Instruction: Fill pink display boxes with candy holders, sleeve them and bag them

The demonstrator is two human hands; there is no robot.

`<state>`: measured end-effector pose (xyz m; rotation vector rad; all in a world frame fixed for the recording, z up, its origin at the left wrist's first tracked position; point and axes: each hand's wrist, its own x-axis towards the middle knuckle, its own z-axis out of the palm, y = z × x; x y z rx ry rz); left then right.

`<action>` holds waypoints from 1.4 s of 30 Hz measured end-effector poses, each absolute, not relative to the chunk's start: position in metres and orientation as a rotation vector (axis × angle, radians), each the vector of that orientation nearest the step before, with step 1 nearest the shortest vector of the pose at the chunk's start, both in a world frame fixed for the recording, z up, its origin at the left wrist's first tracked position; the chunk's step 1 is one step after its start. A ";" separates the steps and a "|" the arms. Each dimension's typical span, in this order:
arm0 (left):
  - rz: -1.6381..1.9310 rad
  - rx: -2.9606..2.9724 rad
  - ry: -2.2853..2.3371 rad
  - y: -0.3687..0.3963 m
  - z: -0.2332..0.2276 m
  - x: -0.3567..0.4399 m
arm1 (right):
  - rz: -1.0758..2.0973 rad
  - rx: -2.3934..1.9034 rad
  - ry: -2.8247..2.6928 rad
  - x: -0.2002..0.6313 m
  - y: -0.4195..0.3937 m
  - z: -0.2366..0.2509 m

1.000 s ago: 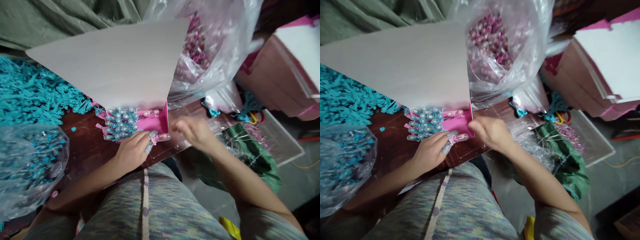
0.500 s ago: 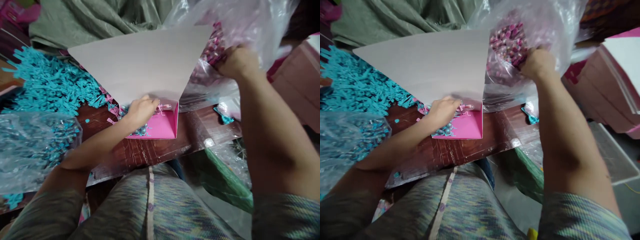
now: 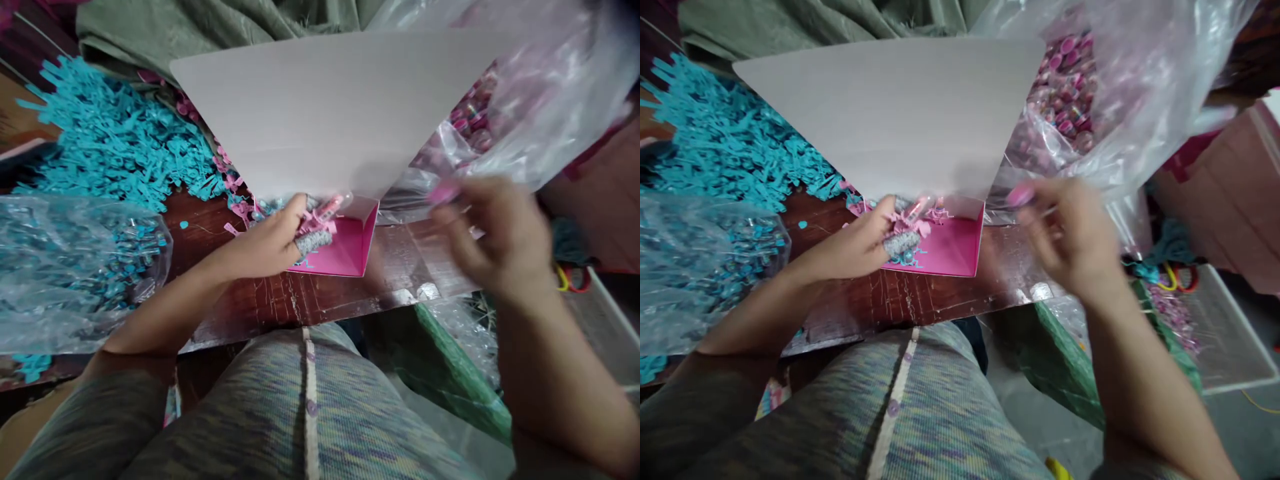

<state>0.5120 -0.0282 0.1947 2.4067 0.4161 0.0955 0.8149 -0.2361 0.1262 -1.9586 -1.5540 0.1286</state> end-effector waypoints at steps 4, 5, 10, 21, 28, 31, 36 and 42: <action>0.018 2.150 0.291 -0.054 0.185 0.506 | 0.272 -1.828 -1.638 0.745 -0.240 0.133; 0.022 2.078 0.289 -0.059 0.180 0.506 | 0.293 -1.777 -1.655 0.732 -0.239 0.135; 0.079 1.881 0.377 -0.072 0.169 0.502 | 0.213 -1.518 -1.705 0.705 -0.241 0.148; 0.096 2.215 0.458 -0.079 0.181 0.498 | 0.021 -1.568 -1.804 0.685 -0.255 0.149; 0.113 2.475 0.331 -0.079 0.163 0.486 | 0.352 -1.651 -1.681 0.673 -0.252 0.136; 0.124 2.434 0.327 -0.078 0.154 0.480 | 0.751 -1.625 -1.507 0.673 -0.251 0.137; 0.202 2.278 0.421 -0.074 0.149 0.480 | 0.602 -1.651 -1.466 0.671 -0.248 0.142; 0.290 2.445 0.302 -0.074 0.141 0.483 | 0.827 -1.700 -1.392 0.674 -0.242 0.135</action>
